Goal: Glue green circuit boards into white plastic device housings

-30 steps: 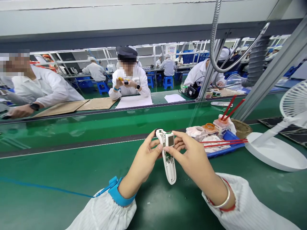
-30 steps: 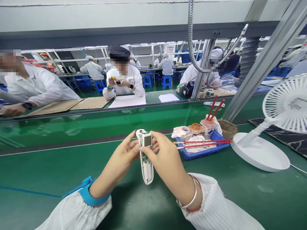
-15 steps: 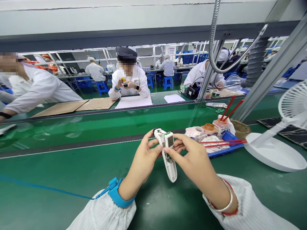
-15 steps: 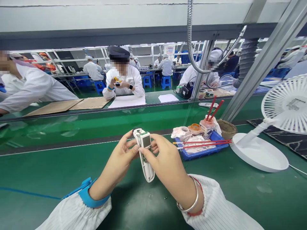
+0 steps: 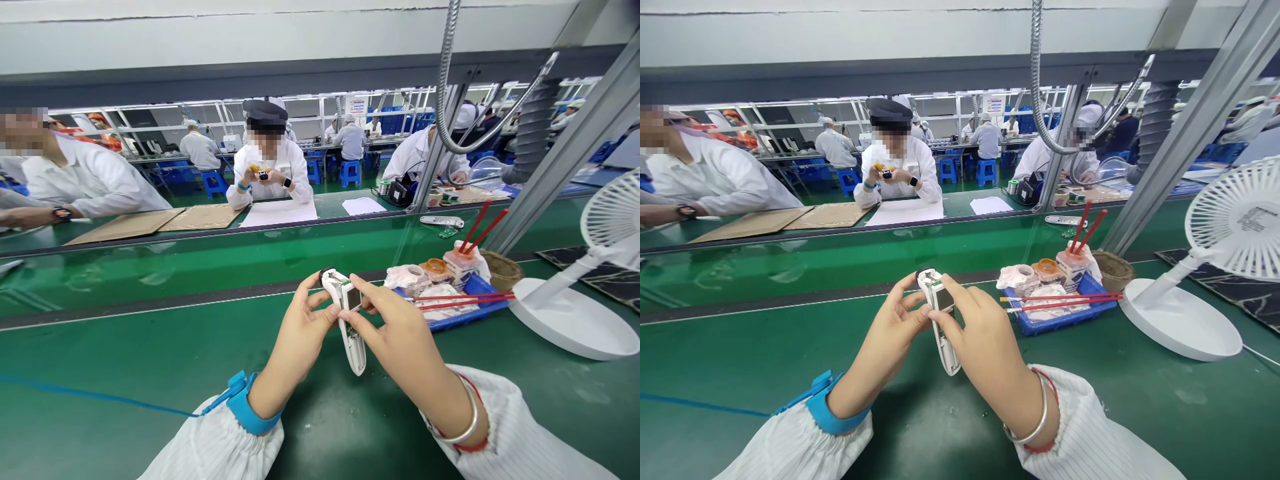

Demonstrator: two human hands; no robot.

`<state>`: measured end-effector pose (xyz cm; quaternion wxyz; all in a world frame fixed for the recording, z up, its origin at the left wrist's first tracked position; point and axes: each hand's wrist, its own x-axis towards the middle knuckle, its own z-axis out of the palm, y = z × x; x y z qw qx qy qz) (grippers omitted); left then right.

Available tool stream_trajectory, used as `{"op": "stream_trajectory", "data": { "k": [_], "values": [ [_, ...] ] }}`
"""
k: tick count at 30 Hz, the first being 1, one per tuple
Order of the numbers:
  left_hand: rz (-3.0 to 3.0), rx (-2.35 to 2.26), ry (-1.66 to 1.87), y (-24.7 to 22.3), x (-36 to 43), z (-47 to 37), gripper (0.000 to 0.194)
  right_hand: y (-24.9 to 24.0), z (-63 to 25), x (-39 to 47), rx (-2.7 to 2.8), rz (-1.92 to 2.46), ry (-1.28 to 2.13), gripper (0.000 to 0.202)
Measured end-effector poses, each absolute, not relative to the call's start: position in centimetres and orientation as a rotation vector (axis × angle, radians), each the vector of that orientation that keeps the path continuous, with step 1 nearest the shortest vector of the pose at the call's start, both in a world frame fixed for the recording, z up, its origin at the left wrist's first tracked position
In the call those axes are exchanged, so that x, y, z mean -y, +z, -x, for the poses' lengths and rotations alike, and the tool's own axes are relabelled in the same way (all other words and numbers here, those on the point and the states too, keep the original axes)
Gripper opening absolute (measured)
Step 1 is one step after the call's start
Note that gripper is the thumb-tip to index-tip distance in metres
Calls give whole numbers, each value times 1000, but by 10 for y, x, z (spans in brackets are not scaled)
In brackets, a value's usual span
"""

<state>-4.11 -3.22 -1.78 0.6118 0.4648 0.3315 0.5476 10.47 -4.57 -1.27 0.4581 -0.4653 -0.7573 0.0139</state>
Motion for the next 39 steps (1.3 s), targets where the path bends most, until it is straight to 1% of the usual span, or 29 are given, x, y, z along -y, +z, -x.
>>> {"op": "stream_trajectory", "data": {
  "k": [3,10,32,39],
  "values": [
    [-1077,-774,1265,-18,32,43,53,-13,-105,46,1867,1130,11,41],
    [-1109,-768,1266,-19,31,45,53,-1,-110,46,1840,1193,200,43],
    [-1076,-791,1247,-14,31,44,56,1,-113,43,1863,1197,160,40],
    [-1080,-788,1251,-14,31,44,54,-3,-113,40,1846,1173,219,41]
  ]
}}
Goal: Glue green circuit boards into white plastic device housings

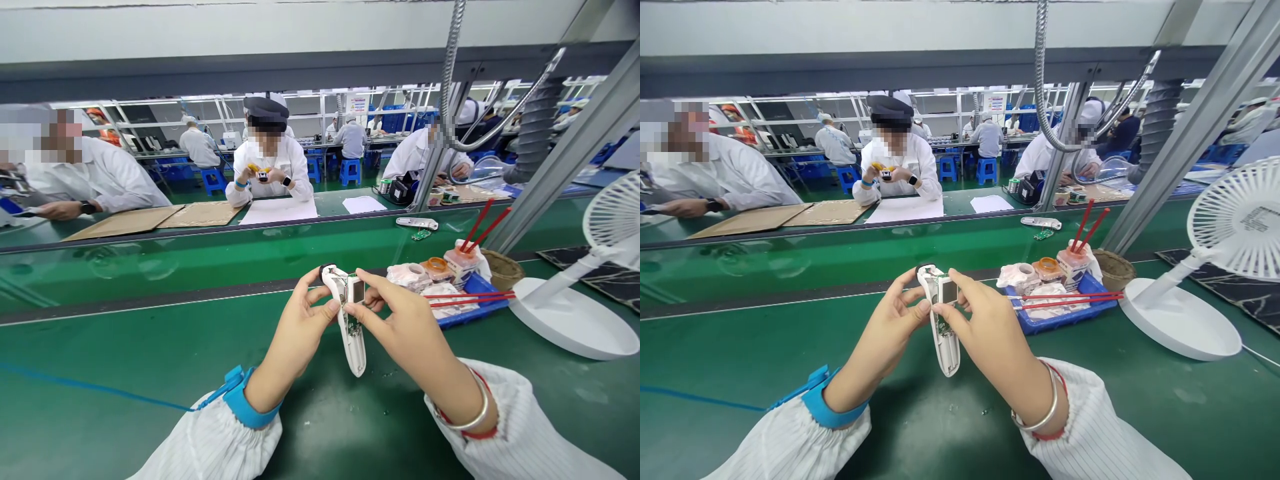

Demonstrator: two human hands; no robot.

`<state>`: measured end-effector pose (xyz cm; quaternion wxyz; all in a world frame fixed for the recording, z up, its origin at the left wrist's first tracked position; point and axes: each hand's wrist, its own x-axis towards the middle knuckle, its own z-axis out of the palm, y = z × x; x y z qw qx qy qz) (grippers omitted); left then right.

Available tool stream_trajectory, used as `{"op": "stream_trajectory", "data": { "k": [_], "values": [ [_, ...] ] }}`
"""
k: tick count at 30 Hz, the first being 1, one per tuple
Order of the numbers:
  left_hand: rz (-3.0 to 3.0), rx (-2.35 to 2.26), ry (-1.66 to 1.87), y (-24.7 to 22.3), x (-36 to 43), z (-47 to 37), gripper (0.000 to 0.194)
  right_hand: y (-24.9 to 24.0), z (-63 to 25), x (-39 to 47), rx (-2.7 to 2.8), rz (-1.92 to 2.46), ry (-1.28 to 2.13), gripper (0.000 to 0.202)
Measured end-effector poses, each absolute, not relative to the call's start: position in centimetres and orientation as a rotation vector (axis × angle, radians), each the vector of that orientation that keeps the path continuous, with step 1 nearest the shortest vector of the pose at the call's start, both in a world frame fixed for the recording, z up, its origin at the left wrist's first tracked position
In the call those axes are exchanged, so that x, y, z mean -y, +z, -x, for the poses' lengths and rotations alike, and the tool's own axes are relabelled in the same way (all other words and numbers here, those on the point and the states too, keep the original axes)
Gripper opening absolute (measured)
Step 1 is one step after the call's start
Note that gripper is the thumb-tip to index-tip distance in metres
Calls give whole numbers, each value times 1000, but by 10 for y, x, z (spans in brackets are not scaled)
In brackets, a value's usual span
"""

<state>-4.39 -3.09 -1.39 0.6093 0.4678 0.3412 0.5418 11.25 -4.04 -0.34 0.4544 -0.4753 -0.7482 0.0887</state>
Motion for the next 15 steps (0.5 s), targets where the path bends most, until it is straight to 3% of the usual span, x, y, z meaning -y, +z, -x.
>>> {"op": "stream_trajectory", "data": {
  "k": [15],
  "values": [
    [-1060,-756,1146,-5,34,48,59,-13,-107,40,1890,969,-97,40]
  ]
}}
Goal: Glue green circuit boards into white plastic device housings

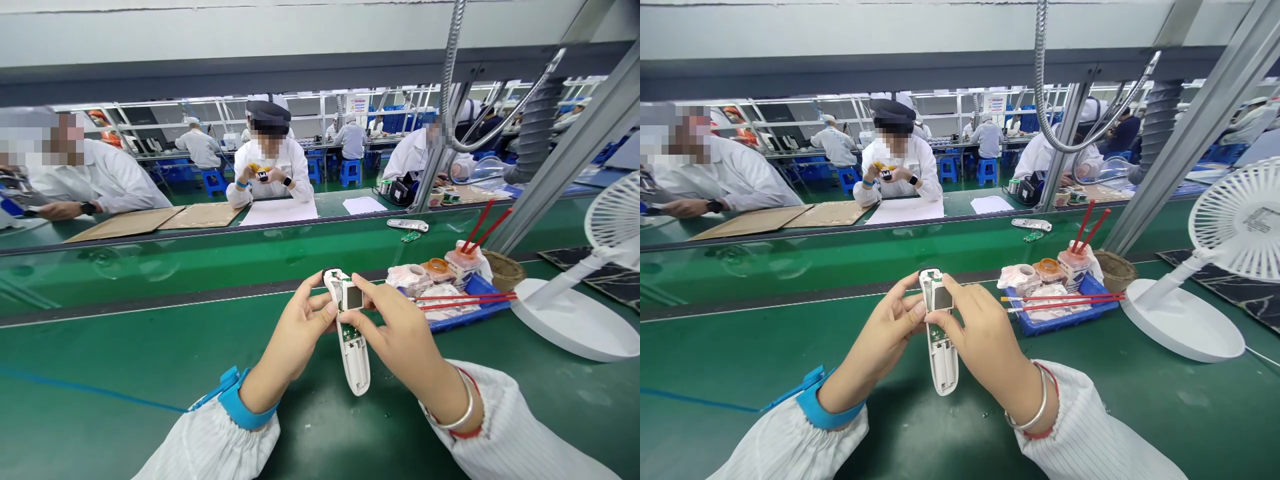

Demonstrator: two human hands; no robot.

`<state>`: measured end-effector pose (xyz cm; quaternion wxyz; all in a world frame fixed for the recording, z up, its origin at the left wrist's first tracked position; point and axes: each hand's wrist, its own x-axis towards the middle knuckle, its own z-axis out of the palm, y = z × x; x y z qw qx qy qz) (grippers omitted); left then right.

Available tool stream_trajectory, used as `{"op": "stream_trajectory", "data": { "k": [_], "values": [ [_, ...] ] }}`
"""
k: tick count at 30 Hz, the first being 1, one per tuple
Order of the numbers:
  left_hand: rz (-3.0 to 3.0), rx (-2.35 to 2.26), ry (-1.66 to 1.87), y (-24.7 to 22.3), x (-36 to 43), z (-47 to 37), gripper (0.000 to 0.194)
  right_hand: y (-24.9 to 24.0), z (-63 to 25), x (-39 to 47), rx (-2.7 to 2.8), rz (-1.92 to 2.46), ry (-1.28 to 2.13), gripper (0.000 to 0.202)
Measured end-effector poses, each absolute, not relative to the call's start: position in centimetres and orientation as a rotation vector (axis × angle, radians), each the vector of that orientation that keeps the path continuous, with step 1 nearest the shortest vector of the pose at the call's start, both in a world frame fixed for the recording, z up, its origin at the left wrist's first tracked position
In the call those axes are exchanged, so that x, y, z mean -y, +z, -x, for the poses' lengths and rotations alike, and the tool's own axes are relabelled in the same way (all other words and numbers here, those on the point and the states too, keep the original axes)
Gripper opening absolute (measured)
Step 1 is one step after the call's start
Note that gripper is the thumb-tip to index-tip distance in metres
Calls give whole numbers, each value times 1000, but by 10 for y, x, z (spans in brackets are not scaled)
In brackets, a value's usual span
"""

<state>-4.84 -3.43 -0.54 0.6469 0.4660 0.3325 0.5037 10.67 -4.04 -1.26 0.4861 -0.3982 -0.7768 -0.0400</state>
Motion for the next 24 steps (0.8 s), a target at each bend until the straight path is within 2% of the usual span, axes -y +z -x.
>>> {"op": "stream_trajectory", "data": {
  "k": [6,12,18,24],
  "values": [
    [-1082,-722,1138,-1,37,50,58,-10,-108,42,1919,854,-113,47],
    [-1158,-649,1116,-2,37,53,43,-8,-109,44,1943,865,-74,46],
    [-1199,-621,1101,-1,37,54,37,-8,-110,45,1975,878,-67,42],
    [-1167,-791,1146,-1,39,51,45,-12,-105,49,2023,891,-81,37]
  ]
}}
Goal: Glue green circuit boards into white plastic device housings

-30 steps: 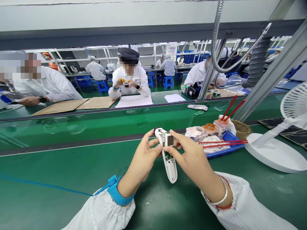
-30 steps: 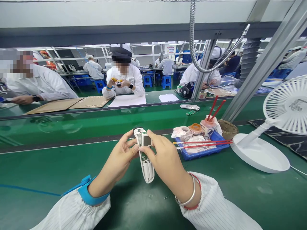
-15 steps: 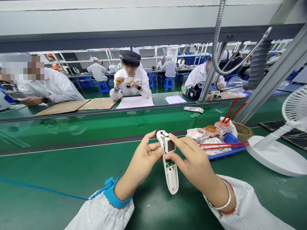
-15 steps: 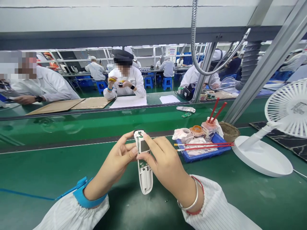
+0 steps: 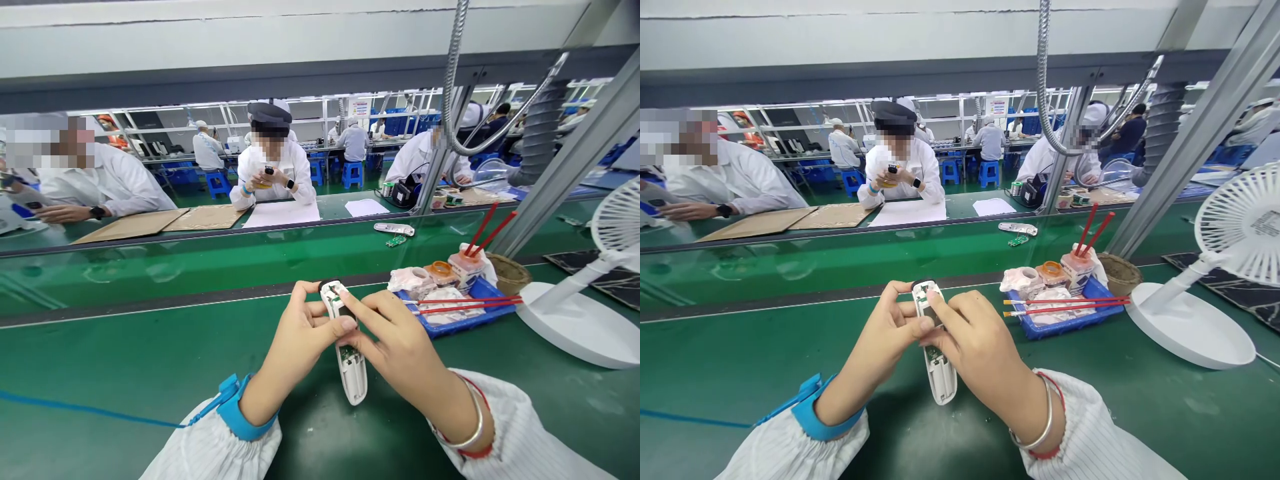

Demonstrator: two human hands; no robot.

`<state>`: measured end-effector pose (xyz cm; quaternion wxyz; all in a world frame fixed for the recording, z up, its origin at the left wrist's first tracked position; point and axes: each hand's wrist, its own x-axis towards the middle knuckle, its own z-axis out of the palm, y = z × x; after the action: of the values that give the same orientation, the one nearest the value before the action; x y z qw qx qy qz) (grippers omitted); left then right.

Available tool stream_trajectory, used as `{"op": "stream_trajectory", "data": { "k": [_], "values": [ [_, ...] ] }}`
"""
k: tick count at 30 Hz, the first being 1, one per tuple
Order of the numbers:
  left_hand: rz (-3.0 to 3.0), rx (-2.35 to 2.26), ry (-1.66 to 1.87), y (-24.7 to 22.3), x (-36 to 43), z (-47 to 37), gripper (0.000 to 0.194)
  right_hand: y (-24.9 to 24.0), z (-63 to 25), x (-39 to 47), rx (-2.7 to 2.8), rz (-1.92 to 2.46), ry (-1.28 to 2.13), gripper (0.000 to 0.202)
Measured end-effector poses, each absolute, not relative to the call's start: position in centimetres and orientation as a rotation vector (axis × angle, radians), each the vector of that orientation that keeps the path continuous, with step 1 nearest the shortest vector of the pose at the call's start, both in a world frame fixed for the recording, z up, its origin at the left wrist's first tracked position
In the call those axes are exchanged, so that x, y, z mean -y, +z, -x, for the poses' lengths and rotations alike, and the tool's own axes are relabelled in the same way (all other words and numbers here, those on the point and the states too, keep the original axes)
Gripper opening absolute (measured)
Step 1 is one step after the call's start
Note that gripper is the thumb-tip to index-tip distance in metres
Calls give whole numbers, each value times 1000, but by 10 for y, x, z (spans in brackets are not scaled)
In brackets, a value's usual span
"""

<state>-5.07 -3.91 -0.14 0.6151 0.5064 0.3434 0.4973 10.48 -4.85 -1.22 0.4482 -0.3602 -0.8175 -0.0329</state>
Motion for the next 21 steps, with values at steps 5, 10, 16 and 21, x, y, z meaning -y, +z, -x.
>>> {"op": "stream_trajectory", "data": {
  "k": [5,10,16,21],
  "values": [
    [-1191,-792,1193,-1,40,50,34,-21,-98,48,1893,946,157,64],
    [-1182,-784,1229,-3,40,53,29,-27,-85,59,1605,1110,875,63],
    [-1191,-803,1214,-7,40,52,27,-32,-69,72,1298,987,1573,44],
    [-1194,-814,1217,-7,40,51,30,-41,-69,68,1186,864,1633,43]
  ]
}}
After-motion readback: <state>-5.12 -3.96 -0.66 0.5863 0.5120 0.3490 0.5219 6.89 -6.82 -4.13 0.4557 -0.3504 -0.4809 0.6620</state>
